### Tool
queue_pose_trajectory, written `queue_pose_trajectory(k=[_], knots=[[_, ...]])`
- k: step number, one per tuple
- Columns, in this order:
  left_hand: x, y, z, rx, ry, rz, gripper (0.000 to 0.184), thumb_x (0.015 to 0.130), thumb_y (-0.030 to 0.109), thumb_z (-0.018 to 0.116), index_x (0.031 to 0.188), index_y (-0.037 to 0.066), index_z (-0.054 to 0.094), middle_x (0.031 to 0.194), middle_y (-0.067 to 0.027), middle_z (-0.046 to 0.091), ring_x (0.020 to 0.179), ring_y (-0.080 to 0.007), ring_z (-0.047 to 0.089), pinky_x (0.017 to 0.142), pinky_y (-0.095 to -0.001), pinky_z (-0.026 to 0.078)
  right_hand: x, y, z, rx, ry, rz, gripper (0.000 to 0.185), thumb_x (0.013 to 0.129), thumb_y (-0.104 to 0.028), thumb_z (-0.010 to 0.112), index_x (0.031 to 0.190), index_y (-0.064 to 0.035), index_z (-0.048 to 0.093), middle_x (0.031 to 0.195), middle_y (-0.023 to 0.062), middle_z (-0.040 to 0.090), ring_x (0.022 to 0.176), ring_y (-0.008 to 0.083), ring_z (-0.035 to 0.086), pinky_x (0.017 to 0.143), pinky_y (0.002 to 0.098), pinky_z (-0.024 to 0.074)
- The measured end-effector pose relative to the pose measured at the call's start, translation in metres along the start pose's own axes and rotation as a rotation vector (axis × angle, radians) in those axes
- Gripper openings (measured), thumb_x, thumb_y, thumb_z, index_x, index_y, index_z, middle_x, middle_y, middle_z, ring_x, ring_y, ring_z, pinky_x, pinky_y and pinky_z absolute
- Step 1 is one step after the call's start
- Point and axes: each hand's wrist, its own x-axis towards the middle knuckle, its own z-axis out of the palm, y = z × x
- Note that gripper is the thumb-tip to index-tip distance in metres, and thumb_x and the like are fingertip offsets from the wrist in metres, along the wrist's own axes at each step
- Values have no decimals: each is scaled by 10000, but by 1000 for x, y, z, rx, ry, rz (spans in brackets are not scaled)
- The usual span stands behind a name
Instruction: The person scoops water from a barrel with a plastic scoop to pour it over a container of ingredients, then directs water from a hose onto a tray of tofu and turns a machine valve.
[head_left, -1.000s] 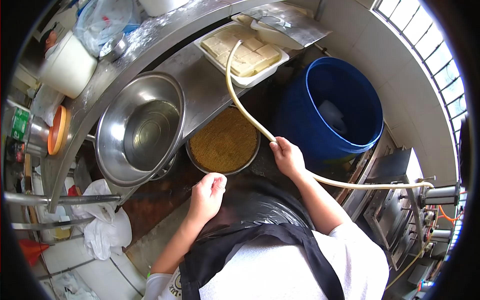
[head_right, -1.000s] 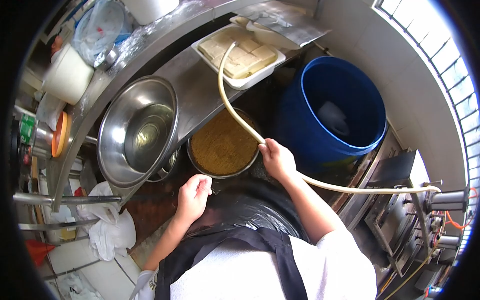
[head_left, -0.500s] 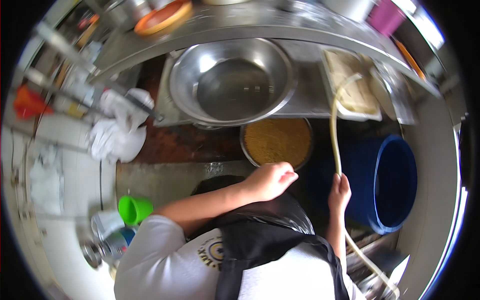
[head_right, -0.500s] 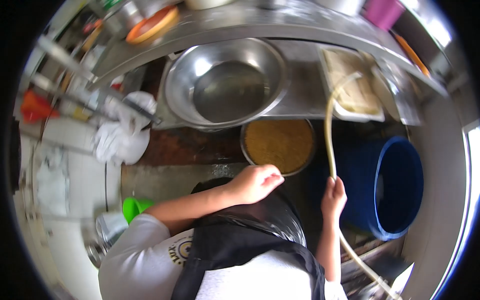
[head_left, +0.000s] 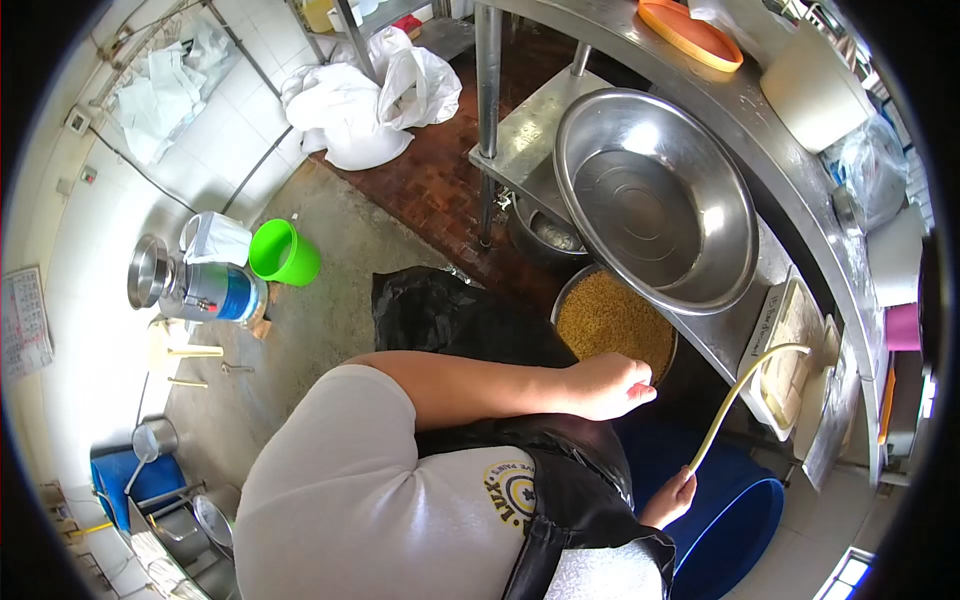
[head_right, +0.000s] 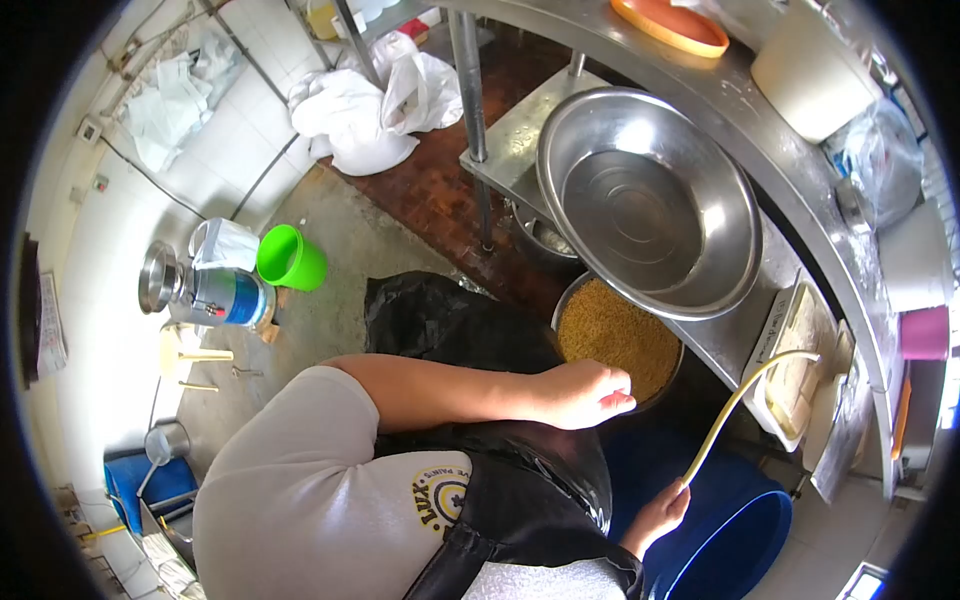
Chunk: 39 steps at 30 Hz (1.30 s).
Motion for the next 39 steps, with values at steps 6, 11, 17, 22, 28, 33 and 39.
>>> queue_pose_trajectory(k=[6, 11, 17, 22, 28, 33, 39], knots=[[-2, -4, -2, -30, 37, -10, 285, 1046, 257, 692, 921, 2, 671, 781, -225, 705, 736, -444, 704, 681, -519, 533, 8, -12, -4, -32, -60, 84, 341, 1124, -281, 640, 1130, 49, 724, 735, -9, 523, 675, 95, 436, 583, 305, 371], [5, -6, 8, -3, -62, -18, 267, 1046, 254, 705, 954, 3, 693, 837, -193, 732, 765, -393, 727, 700, -472, 556, -1, -23, -7, -52, -111, 171, 321, 1105, -269, 663, 1133, 46, 719, 719, 12, 533, 651, 109, 448, 568, 321, 380], [18, 13, 19, 25, -147, -30, 219, 1038, 222, 729, 1049, 3, 736, 845, -159, 745, 742, -250, 730, 720, -370, 577, -11, -28, -10, -73, -87, 270, 361, 1081, -322, 689, 1212, 13, 721, 810, 85, 676, 745, 139, 597, 706, 326, 520], [25, 16, 26, 6, -245, -59, 217, 1055, 217, 710, 1049, 0, 722, 764, -149, 699, 665, -230, 688, 649, -357, 549, -13, -63, -20, -113, -178, 304, 301, 1063, -316, 668, 1228, -74, 739, 901, 194, 741, 842, 393, 745, 759, 442, 574], [29, 21, 31, 53, -369, -46, 179, 1114, 161, 612, 1073, 3, 686, 811, -61, 701, 760, -142, 698, 734, -315, 574, -11, -67, -24, -167, -148, 259, 342, 1066, -355, 650, 1246, -74, 724, 996, 196, 761, 956, 406, 749, 836, 467, 589], [31, 29, 38, 46, -424, 0, 194, 1119, 177, 616, 1074, 4, 693, 808, -52, 700, 754, -128, 688, 728, -306, 568, 12, -68, -34, -184, -89, 201, 342, 1067, -359, 640, 1234, -72, 722, 1050, 201, 772, 991, 413, 749, 862, 488, 601], [35, 25, 43, 14, -405, 57, 233, 1111, 227, 640, 1061, 9, 707, 764, -83, 697, 695, -152, 666, 682, -320, 553, 45, -71, -40, -213, -32, 133, 357, 1059, -370, 643, 1222, -63, 725, 1050, 200, 780, 976, 411, 755, 870, 492, 607]])
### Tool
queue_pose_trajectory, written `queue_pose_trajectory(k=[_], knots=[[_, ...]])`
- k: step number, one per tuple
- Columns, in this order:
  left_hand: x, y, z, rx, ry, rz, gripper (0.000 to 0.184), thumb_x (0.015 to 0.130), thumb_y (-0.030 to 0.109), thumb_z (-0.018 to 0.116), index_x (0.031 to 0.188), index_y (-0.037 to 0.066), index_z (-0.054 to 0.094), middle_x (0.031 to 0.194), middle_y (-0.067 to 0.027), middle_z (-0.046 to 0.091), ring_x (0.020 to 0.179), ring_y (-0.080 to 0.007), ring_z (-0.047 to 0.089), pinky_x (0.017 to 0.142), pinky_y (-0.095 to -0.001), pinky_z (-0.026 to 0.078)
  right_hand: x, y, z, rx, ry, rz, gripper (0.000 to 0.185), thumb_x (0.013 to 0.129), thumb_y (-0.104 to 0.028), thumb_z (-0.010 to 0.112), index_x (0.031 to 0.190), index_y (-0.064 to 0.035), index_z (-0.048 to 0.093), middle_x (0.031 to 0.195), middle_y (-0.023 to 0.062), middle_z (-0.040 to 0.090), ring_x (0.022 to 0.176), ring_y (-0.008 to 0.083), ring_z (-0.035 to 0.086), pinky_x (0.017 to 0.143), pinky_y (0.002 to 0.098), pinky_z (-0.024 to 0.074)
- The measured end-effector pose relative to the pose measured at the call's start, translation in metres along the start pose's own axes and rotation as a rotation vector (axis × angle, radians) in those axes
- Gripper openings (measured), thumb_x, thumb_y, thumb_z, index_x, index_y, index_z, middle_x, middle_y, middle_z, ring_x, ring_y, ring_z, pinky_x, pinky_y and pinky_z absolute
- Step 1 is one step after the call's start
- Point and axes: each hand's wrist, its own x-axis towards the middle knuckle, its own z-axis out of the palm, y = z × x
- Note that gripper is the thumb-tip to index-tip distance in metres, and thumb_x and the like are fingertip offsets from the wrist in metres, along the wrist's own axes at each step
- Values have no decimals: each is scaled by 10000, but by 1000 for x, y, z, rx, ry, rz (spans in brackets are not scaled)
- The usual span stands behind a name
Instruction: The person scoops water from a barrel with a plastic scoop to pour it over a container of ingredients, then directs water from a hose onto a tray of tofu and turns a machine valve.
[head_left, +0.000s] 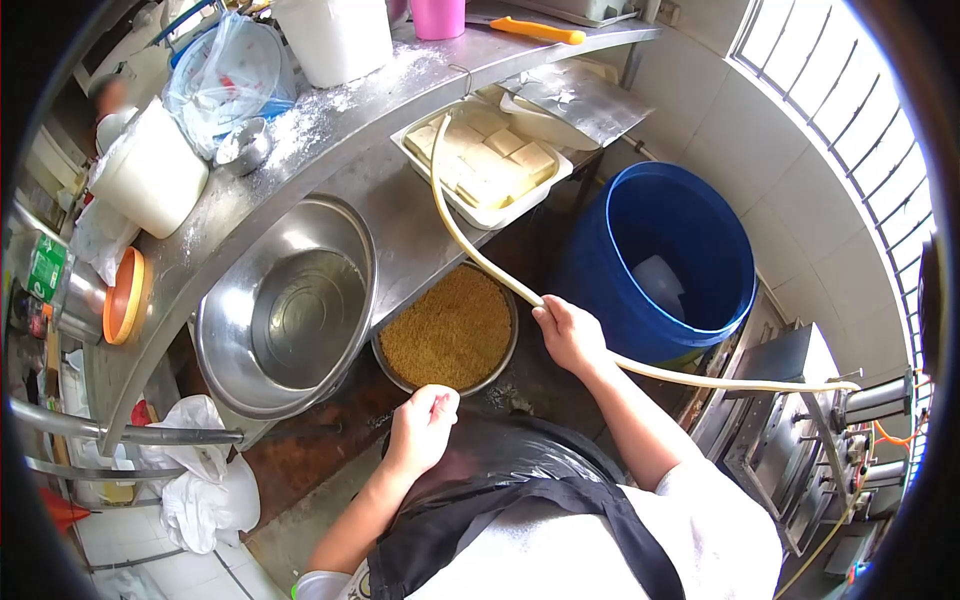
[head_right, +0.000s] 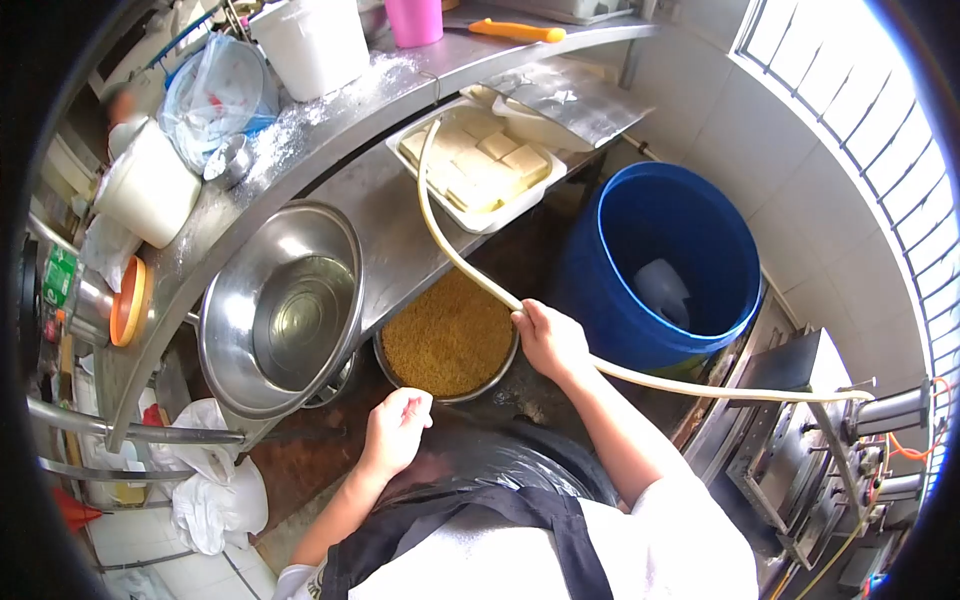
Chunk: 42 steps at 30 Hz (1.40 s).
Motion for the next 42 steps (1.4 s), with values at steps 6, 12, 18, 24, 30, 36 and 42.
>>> queue_pose_trajectory(k=[6, 12, 18, 24, 30, 36, 42], knots=[[0, 0, -5, -6, 23, -16, 237, 1108, 232, 656, 1047, 8, 706, 752, -79, 694, 695, -152, 670, 672, -320, 551, 1, 1, 3, -6, -46, 57, 350, 1068, -381, 623, 1220, -82, 723, 1042, 203, 777, 982, 416, 751, 877, 504, 598], [-1, 4, -7, 38, 4, -35, 238, 1124, 215, 623, 1062, -5, 689, 794, -47, 684, 733, -125, 674, 702, -295, 551, 8, -12, 12, 9, -95, 15, 310, 1073, -382, 605, 1121, -92, 704, 965, 205, 759, 933, 431, 741, 826, 533, 587], [-1, 11, -3, 16, 16, 10, 215, 1108, 215, 649, 1043, 15, 693, 765, -75, 693, 685, -163, 662, 671, -329, 548, 22, -32, 20, 41, -158, 27, 317, 1078, -388, 599, 1103, -89, 702, 949, 211, 753, 918, 437, 737, 817, 539, 584], [-10, 8, -3, 25, 43, -17, 208, 1102, 214, 656, 1049, 16, 691, 770, -81, 695, 697, -165, 673, 674, -327, 551, 17, -19, 30, 64, -17, 42, 343, 1074, -388, 609, 1187, -86, 726, 1012, 214, 771, 971, 426, 748, 865, 526, 587], [-16, 7, -3, 47, 56, -29, 212, 1101, 217, 660, 1063, 11, 694, 773, -82, 703, 704, -164, 680, 679, -326, 557, 13, -18, 26, 122, -58, 134, 362, 1069, -386, 620, 1214, -70, 723, 1035, 228, 770, 990, 429, 748, 872, 528, 585], [-18, 7, -1, 41, 66, -34, 213, 1100, 217, 662, 1063, 9, 694, 772, -81, 703, 709, -153, 680, 683, -320, 556, -24, -14, 40, 147, -112, 154, 379, 1075, -399, 621, 1252, -79, 719, 1044, 223, 771, 999, 427, 746, 879, 525, 585], [-20, 5, 1, 41, 27, -51, 227, 1114, 208, 642, 1074, -8, 698, 792, -59, 703, 720, -140, 694, 694, -309, 565, -61, -5, 51, 134, -118, 86, 396, 1070, -382, 637, 1275, -52, 711, 1064, 221, 775, 995, 419, 752, 877, 499, 601]])
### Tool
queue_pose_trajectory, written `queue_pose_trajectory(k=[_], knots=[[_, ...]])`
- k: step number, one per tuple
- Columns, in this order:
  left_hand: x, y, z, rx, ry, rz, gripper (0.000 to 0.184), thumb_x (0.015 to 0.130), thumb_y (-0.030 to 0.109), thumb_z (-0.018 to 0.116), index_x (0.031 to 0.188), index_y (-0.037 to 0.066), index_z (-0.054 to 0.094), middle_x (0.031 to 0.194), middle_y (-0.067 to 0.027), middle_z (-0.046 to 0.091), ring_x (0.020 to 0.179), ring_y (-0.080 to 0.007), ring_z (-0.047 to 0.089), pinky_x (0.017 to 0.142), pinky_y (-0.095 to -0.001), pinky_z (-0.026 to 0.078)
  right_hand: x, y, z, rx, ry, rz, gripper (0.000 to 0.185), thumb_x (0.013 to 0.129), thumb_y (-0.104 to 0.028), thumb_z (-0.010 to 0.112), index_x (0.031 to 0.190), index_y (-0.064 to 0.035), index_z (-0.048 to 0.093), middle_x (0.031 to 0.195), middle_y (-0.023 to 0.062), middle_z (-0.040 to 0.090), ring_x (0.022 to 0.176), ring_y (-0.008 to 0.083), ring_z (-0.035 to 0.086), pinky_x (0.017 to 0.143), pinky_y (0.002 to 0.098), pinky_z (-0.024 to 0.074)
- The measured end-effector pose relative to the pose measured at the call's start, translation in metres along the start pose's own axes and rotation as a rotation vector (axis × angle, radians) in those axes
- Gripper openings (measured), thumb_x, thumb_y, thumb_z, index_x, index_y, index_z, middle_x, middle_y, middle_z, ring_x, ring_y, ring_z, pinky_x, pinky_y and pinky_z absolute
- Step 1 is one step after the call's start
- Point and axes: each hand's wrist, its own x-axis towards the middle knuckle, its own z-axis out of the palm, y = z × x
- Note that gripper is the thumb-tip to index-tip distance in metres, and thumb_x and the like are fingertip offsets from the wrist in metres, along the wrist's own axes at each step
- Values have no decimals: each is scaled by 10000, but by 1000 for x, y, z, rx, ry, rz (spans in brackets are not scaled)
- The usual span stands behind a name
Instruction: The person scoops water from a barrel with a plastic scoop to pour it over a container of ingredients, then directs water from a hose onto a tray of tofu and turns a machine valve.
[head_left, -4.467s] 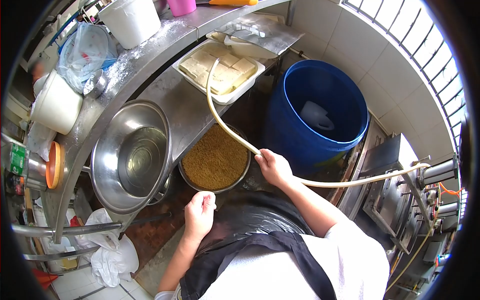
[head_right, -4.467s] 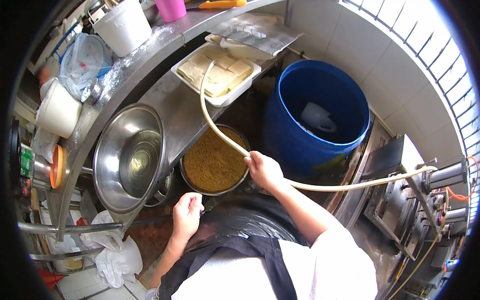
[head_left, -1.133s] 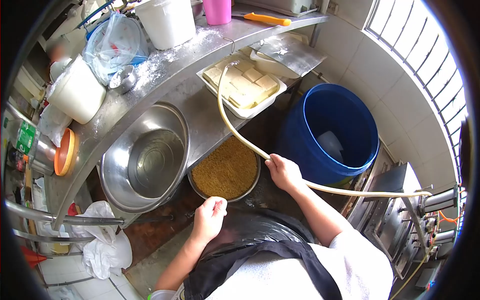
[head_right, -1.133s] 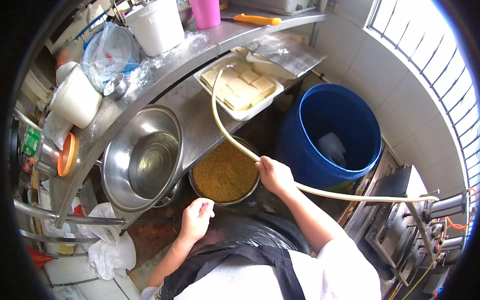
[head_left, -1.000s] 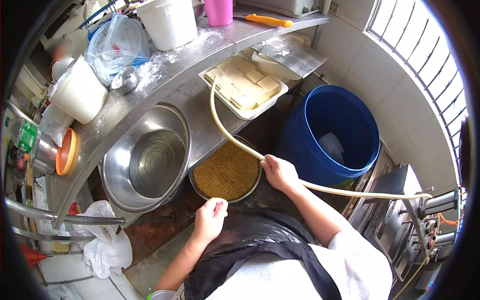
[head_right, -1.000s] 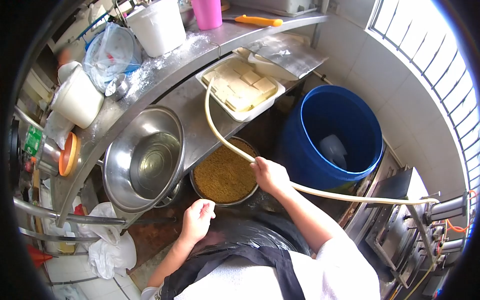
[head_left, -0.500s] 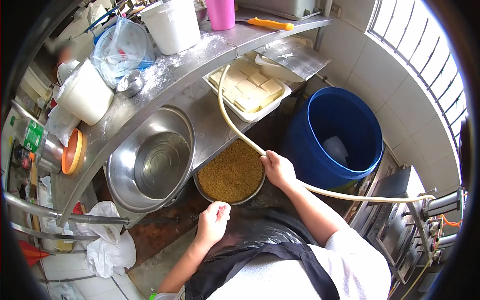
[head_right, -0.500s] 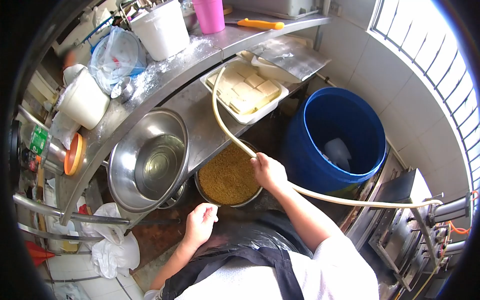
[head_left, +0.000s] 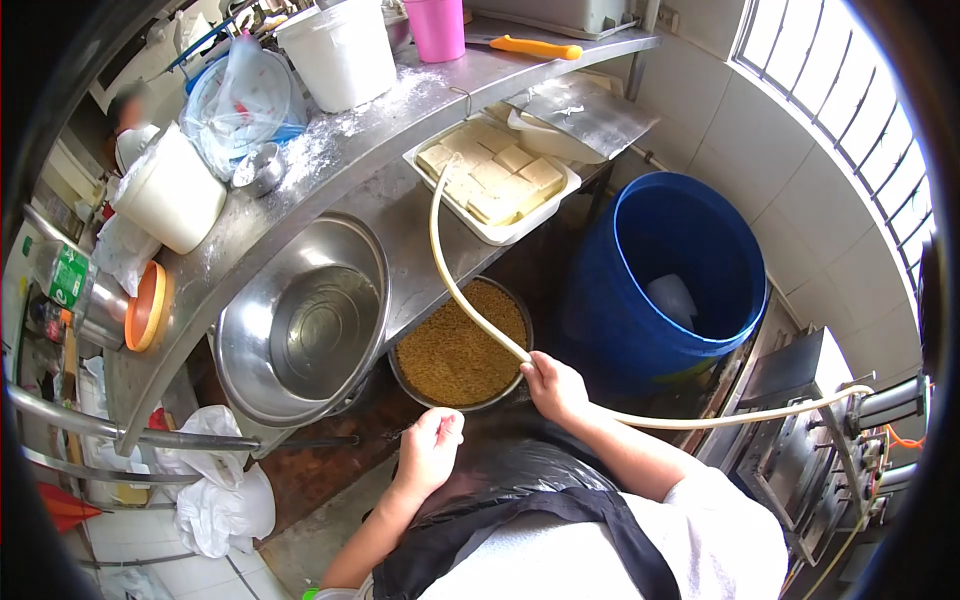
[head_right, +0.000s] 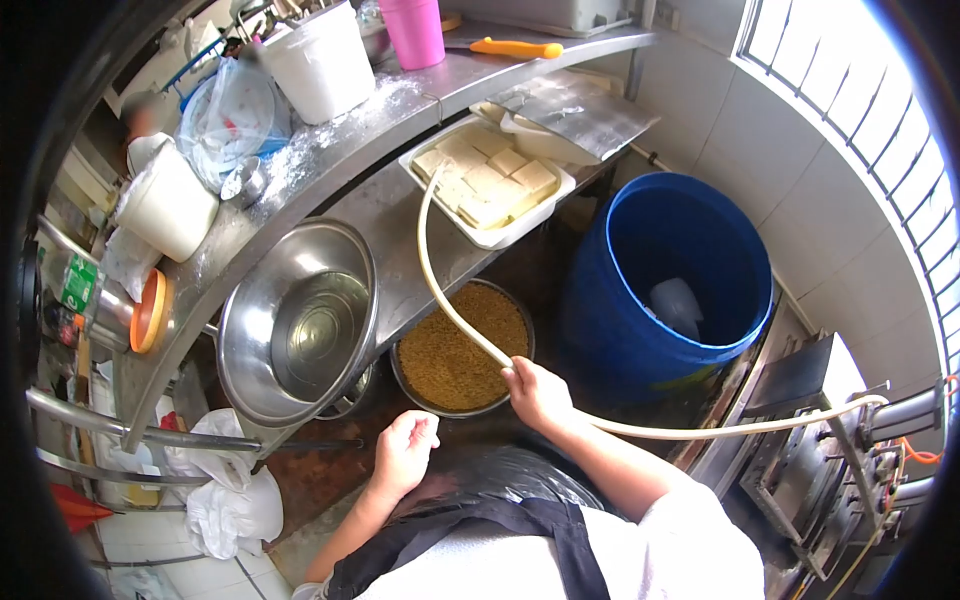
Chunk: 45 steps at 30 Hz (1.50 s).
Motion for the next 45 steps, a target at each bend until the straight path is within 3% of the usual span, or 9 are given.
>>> queue_pose_trajectory(k=[9, 17, 21, 26, 30, 34, 38, 39, 45], knots=[[13, -22, 6, 57, -10, -44, 216, 1083, 203, 676, 1143, -1, 707, 833, -85, 727, 737, -162, 713, 711, -329, 582, -17, 6, 6, 52, 44, -59, 277, 1073, -307, 654, 1219, -80, 717, 893, 174, 735, 825, 389, 735, 747, 459, 580], [117, -32, 39, -618, -163, -553, 458, 1155, 467, 506, 1326, 46, 571, 1225, -132, 642, 880, -193, 713, 741, -353, 630, -43, -3, -2, 191, -94, 44, 233, 1070, -270, 660, 1200, -82, 704, 969, 185, 762, 915, 398, 756, 808, 465, 594], [134, -50, 65, -599, -176, -545, 292, 1151, 364, 536, 1146, 73, 559, 918, -88, 715, 781, -222, 741, 691, -402, 654, -45, -13, -8, 144, -288, 126, 322, 1051, -327, 690, 1219, -52, 687, 981, 223, 759, 953, 422, 756, 838, 486, 592], [116, -47, 72, -512, -213, -550, 323, 1140, 346, 566, 1080, 31, 604, 867, -101, 719, 690, -197, 717, 584, -354, 592, -23, -29, -4, 239, -341, -33, 399, 1047, -368, 692, 1215, -7, 672, 1008, 253, 761, 1026, 411, 758, 897, 490, 581], [112, -61, 58, -106, -176, -389, 399, 1088, 432, 666, 1043, 39, 612, 746, -61, 646, 580, -196, 622, 522, -364, 506, -16, -20, 18, 344, -360, 157, 333, 1080, -297, 663, 1212, 6, 710, 938, 182, 765, 871, 274, 743, 814, 405, 579], [104, -46, -13, 701, 349, 388, 429, 1011, 398, 745, 1176, 20, 626, 975, -151, 726, 972, -382, 704, 837, -501, 556, -28, -21, 15, 353, -298, 139, 326, 1092, -279, 651, 1235, 8, 715, 920, 163, 758, 842, 234, 726, 800, 384, 575], [106, -58, -75, 1115, 491, 190, 545, 1023, 480, 689, 1259, 2, 575, 1151, -246, 733, 1171, -449, 684, 977, -501, 560, -31, -12, 25, 321, -149, 12, 331, 1096, -272, 644, 1257, 9, 712, 925, 166, 759, 845, 235, 728, 803, 386, 577], [108, -64, -89, 957, 162, -262, 520, 1056, 488, 636, 1218, -3, 579, 1084, -283, 741, 1045, -471, 732, 919, -548, 597, -26, -11, 28, 353, -160, 45, 335, 1113, -256, 643, 1268, 36, 697, 849, 25, 689, 770, 114, 612, 731, 317, 537], [59, -102, -143, 1085, 267, -253, 295, 990, 322, 703, 1051, 38, 654, 992, -221, 762, 965, -428, 760, 866, -560, 599, -16, -4, 23, 369, -188, 40, 275, 1120, -231, 630, 1225, 10, 709, 758, -21, 601, 676, 67, 522, 620, 277, 467]])
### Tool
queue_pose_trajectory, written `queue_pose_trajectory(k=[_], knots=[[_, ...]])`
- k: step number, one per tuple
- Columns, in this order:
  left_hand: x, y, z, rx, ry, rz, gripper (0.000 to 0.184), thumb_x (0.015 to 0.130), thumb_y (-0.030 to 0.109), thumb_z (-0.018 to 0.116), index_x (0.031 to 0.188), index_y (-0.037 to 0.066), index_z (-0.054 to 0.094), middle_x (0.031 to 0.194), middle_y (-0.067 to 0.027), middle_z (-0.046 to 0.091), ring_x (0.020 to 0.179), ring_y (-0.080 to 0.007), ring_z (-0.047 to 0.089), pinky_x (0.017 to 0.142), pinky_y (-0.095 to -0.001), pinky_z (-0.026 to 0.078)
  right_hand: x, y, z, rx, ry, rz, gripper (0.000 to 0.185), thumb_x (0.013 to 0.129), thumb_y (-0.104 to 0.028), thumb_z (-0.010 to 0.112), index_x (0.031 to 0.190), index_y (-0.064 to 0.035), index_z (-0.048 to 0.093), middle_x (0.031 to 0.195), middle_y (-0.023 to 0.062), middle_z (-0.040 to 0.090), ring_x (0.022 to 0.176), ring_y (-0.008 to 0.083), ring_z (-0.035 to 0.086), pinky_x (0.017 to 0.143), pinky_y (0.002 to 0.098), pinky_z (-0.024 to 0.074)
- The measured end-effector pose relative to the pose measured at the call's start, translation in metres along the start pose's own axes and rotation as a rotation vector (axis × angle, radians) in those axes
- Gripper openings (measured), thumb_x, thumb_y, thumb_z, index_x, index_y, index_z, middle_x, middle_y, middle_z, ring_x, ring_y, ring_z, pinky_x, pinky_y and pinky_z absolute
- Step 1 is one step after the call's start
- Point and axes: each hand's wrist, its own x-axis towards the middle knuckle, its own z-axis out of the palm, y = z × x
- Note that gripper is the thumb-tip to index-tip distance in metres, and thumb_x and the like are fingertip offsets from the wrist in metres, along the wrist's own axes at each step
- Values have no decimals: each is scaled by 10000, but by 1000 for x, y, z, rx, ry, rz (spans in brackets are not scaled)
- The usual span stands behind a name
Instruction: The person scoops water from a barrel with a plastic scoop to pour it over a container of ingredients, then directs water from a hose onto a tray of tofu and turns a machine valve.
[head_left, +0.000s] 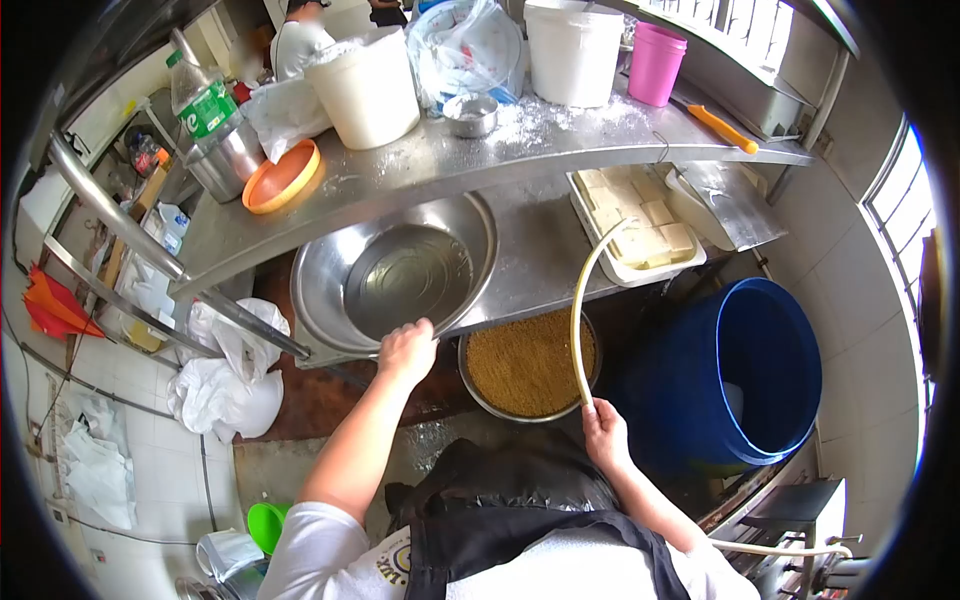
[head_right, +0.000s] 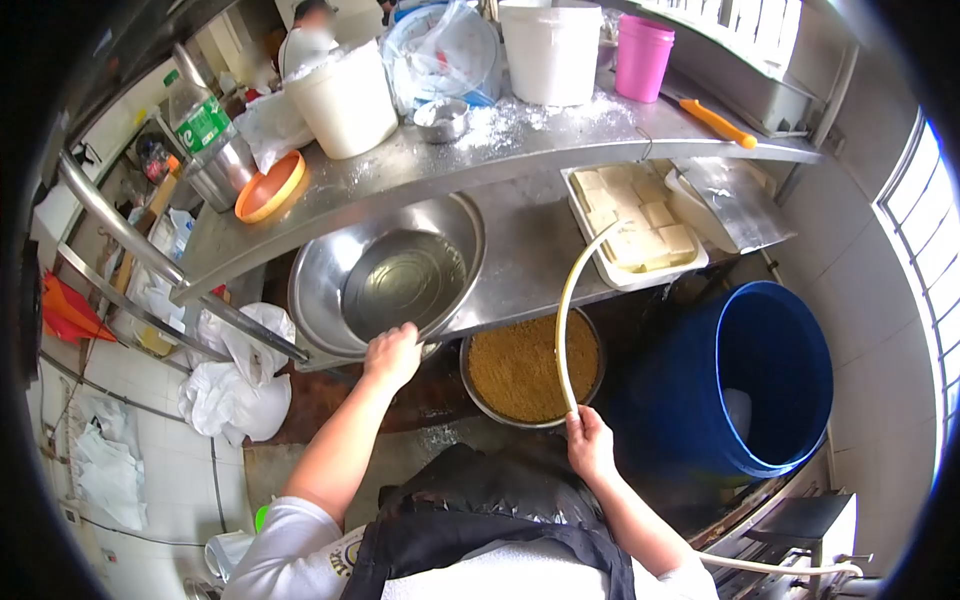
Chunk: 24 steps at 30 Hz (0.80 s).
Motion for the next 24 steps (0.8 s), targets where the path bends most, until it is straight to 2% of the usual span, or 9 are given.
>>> queue_pose_trajectory(k=[6, 12, 14, 15, 17, 19, 20, 21, 24], knots=[[-13, -85, -5, 80, 18, -16, 255, 954, 291, 755, 1023, 59, 676, 1011, -211, 751, 1004, -429, 733, 893, -548, 577, -4, -15, 2, 22, -3, 40, 271, 1117, -236, 620, 1196, 8, 704, 788, 40, 711, 718, 110, 649, 657, 311, 532], [-4, -111, -22, 78, -78, -136, 318, 966, 300, 758, 1130, 41, 677, 1092, -218, 758, 1075, -423, 731, 926, -533, 578, -1, -18, -4, 75, 34, 64, 273, 1123, -234, 615, 1205, 11, 701, 767, 6, 652, 689, 98, 601, 637, 301, 510], [3, -98, -32, 56, -227, -294, 494, 965, 411, 769, 1245, 17, 665, 1200, -241, 756, 1178, -440, 710, 1038, -532, 544, 1, -14, -2, 57, 73, 32, 276, 1126, -236, 614, 1211, 12, 702, 771, -4, 634, 690, 90, 579, 637, 293, 500], [11, -90, -40, 59, -230, -288, 494, 965, 411, 769, 1245, 17, 665, 1200, -241, 756, 1178, -440, 710, 1038, -532, 544, 1, -11, -2, 34, 106, -2, 280, 1128, -238, 614, 1216, 13, 702, 774, -15, 616, 692, 82, 558, 636, 286, 489], [30, -70, -53, -76, -299, -186, 731, 944, 541, 768, 1411, 5, 598, 1361, -282, 694, 1305, -445, 651, 1156, -532, 476, 0, -2, 0, 42, 106, 13, 284, 1127, -241, 618, 1216, 14, 704, 782, -20, 613, 700, 78, 547, 643, 280, 484], [45, -44, -43, -114, -110, -120, 867, 923, 615, 761, 1506, 17, 530, 1448, -303, 630, 1369, -441, 604, 1204, -529, 440, 6, -5, 0, 50, 108, 12, 287, 1126, -245, 622, 1216, 14, 705, 791, -24, 610, 708, 75, 537, 651, 275, 480], [53, -30, -42, -148, -147, -165, 901, 956, 631, 713, 1569, 20, 463, 1527, -310, 562, 1429, -427, 554, 1216, -524, 434, 6, -8, -1, 70, 76, 47, 304, 1112, -259, 635, 1221, 14, 711, 852, 48, 680, 771, 131, 617, 717, 310, 520], [57, -23, -24, -117, -50, -181, 765, 1005, 600, 662, 1484, 16, 539, 1438, -303, 638, 1357, -432, 617, 1168, -530, 473, 4, -9, 0, 91, 43, 86, 322, 1099, -274, 648, 1226, 14, 717, 913, 119, 751, 834, 188, 697, 784, 345, 560], [67, -18, -11, -115, -208, -303, 622, 1053, 566, 597, 1350, 21, 624, 1282, -294, 722, 1256, -438, 681, 1099, -537, 514, 3, -3, 4, 99, 18, 117, 332, 1099, -285, 651, 1222, 15, 722, 912, 117, 749, 838, 178, 692, 786, 345, 557]])
